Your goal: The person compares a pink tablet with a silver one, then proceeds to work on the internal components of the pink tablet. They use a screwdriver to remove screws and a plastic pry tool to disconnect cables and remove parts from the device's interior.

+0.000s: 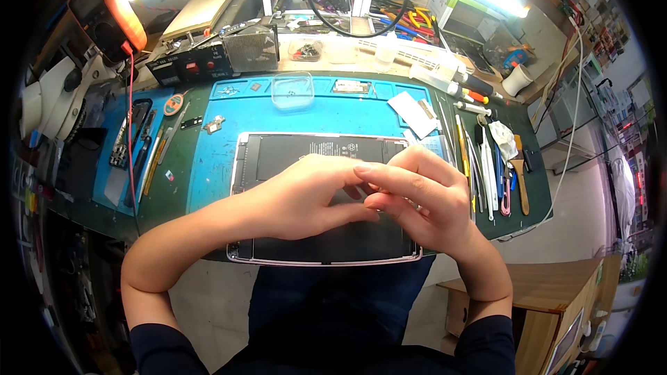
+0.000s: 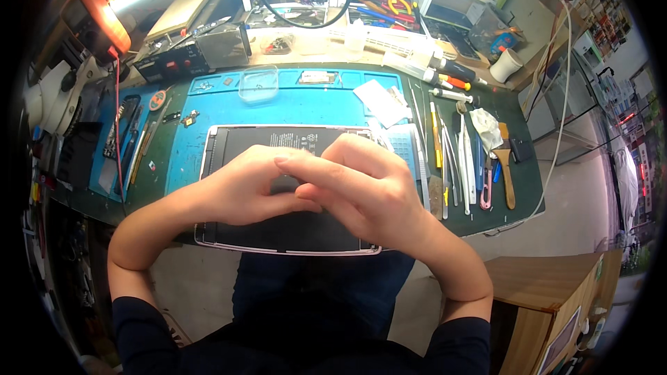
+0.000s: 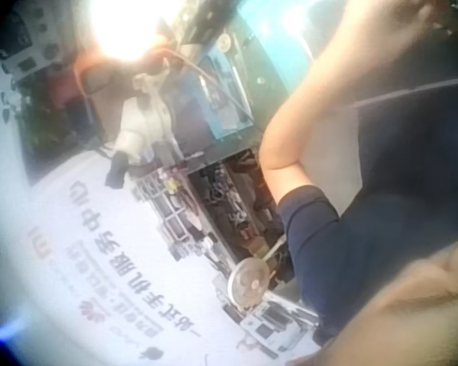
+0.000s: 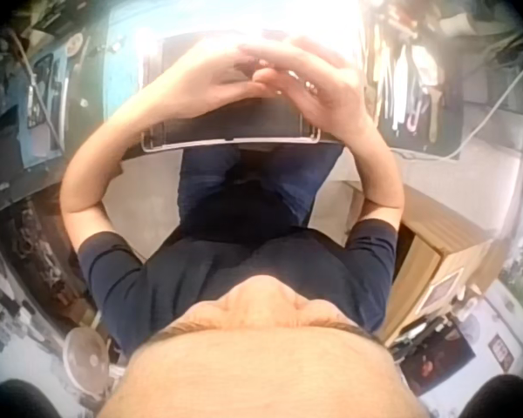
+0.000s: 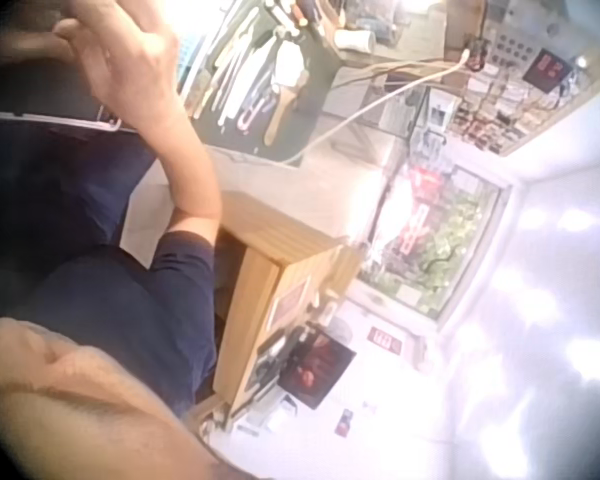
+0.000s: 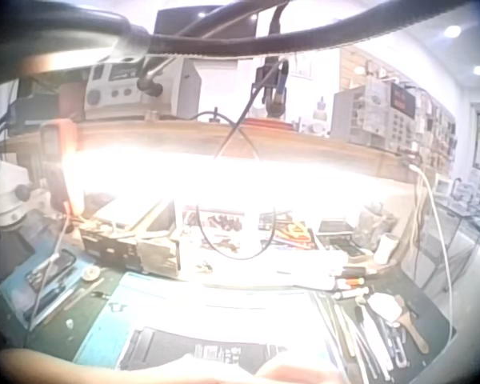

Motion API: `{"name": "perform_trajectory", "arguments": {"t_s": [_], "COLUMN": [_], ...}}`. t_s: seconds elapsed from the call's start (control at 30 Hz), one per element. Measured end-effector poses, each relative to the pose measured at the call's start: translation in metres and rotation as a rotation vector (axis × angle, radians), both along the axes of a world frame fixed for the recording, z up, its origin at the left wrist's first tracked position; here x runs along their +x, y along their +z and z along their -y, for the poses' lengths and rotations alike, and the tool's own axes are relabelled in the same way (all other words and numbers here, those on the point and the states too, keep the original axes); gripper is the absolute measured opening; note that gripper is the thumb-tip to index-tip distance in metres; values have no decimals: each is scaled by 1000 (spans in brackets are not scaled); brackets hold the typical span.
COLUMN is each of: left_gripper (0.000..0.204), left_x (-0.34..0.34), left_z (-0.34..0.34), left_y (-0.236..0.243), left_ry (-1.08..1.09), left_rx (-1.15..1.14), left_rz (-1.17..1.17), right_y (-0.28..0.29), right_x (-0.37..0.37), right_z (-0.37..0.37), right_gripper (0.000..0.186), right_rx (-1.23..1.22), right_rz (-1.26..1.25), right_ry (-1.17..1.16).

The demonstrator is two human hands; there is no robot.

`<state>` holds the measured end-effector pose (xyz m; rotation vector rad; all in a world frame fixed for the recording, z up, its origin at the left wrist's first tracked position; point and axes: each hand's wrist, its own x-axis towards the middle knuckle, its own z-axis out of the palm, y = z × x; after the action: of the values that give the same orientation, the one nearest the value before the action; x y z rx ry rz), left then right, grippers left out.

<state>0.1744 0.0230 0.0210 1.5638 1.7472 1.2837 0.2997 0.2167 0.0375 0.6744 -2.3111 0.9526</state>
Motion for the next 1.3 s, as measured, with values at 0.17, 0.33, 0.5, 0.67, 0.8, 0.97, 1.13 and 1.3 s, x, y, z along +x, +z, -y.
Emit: {"name": "perform_trajectory", "arguments": {"t_s": [0.17,0.33,0.5,0.67,0.8,0.97,1.13,1.3], "left_gripper": [21,27,38,45,45,43,41,47], "left_x": [-6,0,2,1,3,2,5,1], "left_z": [6,-2,-2,-1,-5,-1,-6,-2], "left_y": [-1,2,-1,10,9,1,-1,4], "left_ry": [-5,73,-5,47,39,40,28,44], "left_rx": [-10,-42,-53,-136,-188,-53,25,-89], "left_rz": [-110,-150,144,-21,-173,5,-120,-4], "right_y": [2,-2,3,4,0,-1,2,4], "right_x": [-1,0,1,-1,0,0,2,-1], "right_z": [2,5,-1,4,0,4,0,4], "right_gripper": [43,49,53,55,56,56,56,59], "right_rx": [-30,-194,-142,-205,-100,-230,-153,-138], "right_rz": [35,144,201,156,172,193,244,126], "right_ry": [29,36,47,74,-5,74,-3,29]}}
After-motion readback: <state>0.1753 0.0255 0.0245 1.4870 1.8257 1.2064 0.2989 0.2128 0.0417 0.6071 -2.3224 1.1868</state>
